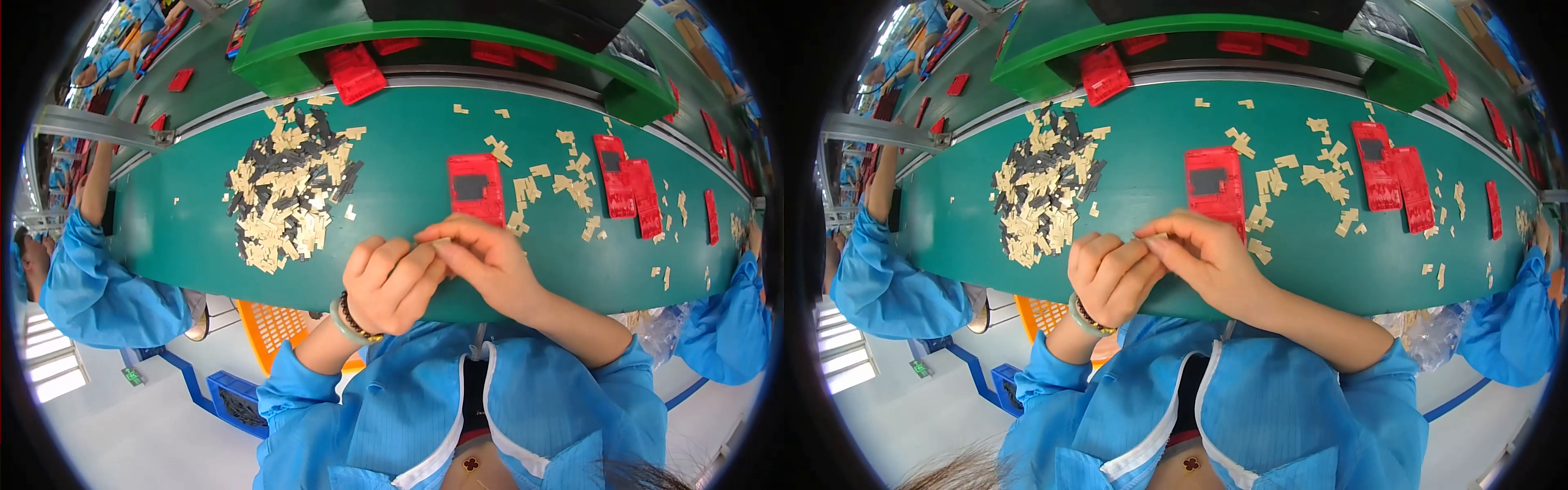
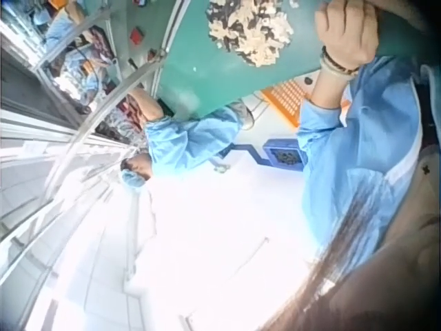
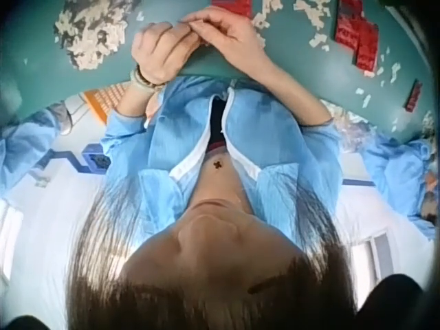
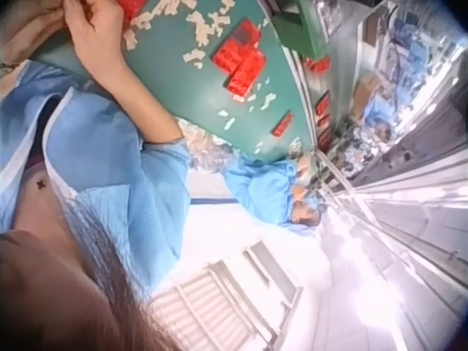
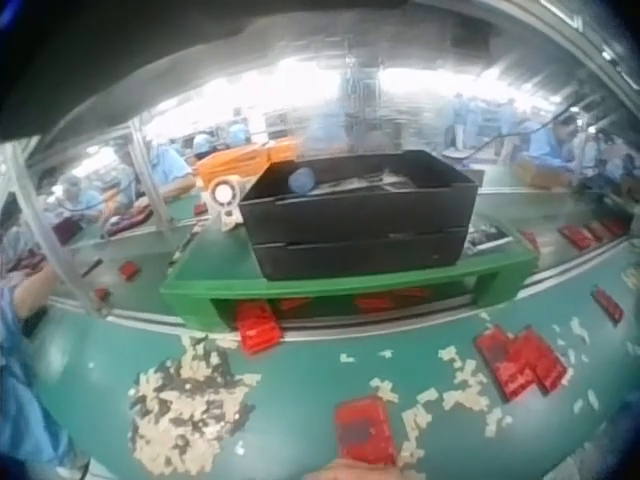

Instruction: The person assembles electronic components into a red plastic electronic housing by hand, creating assembled parts.

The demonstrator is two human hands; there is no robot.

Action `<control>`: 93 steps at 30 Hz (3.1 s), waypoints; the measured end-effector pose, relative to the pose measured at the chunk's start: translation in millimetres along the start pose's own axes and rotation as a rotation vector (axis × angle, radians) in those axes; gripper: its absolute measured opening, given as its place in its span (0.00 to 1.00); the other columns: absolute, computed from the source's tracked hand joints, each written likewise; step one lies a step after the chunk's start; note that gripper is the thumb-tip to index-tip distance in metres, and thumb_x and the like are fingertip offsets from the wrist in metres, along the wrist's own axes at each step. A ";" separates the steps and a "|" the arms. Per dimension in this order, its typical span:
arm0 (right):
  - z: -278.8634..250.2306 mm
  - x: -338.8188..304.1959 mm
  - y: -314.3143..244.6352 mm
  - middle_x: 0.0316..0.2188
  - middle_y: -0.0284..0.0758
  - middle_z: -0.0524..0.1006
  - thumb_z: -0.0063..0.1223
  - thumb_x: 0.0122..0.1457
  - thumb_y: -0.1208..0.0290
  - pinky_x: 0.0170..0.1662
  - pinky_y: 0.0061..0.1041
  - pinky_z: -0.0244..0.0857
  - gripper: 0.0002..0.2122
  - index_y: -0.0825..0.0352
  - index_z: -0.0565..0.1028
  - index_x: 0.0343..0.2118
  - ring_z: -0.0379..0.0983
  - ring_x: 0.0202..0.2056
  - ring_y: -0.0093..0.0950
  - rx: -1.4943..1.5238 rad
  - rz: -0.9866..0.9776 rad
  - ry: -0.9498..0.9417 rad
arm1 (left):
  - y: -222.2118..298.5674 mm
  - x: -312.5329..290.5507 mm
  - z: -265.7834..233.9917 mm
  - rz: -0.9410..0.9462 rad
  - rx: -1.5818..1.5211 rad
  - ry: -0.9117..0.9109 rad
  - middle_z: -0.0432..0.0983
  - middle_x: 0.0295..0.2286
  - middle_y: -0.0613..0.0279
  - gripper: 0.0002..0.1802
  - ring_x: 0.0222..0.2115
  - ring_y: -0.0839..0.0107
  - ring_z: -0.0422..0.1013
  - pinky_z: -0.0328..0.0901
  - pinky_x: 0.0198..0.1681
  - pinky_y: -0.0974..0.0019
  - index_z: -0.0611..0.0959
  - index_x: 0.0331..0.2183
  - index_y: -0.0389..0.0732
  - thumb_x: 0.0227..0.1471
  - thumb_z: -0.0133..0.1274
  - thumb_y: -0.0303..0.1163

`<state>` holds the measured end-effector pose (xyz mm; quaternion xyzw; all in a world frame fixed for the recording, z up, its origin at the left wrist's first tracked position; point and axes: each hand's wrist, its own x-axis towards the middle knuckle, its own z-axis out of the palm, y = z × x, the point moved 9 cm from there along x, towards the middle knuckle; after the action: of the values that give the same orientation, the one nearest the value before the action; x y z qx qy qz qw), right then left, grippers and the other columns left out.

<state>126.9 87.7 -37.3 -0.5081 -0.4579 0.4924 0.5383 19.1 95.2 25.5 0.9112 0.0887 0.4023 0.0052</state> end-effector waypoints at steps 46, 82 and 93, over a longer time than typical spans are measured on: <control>-56.2 -17.8 -57.0 0.28 0.32 0.73 0.67 0.42 0.73 0.26 0.23 0.65 0.12 0.64 0.75 0.28 0.71 0.26 0.27 -0.639 -0.405 -0.063 | 6.9 41.3 30.6 0.032 -0.391 -0.025 0.76 0.25 0.56 0.15 0.27 0.62 0.72 0.67 0.29 0.63 0.80 0.26 0.34 0.29 0.64 0.22; -82.8 28.5 -46.9 0.30 0.33 0.73 0.61 0.49 0.72 0.30 0.25 0.66 0.08 0.67 0.72 0.28 0.73 0.30 0.29 -0.860 -0.407 0.328 | -59.3 35.8 87.9 -0.336 -0.360 -0.341 0.72 0.41 0.48 0.21 0.44 0.53 0.68 0.65 0.46 0.56 0.75 0.43 0.33 0.44 0.59 0.23; -89.9 18.6 -21.5 0.33 0.32 0.74 0.60 0.50 0.76 0.30 0.26 0.67 0.09 0.65 0.72 0.33 0.72 0.29 0.29 -0.826 -0.229 0.210 | -54.4 8.1 73.3 -0.267 -0.259 -0.337 0.70 0.44 0.55 0.23 0.45 0.54 0.67 0.63 0.46 0.56 0.78 0.41 0.38 0.38 0.62 0.23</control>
<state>219.4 97.6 -21.8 -0.6740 -0.6123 0.1510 0.3848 69.7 154.6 -22.6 0.9374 0.1538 0.2483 0.1898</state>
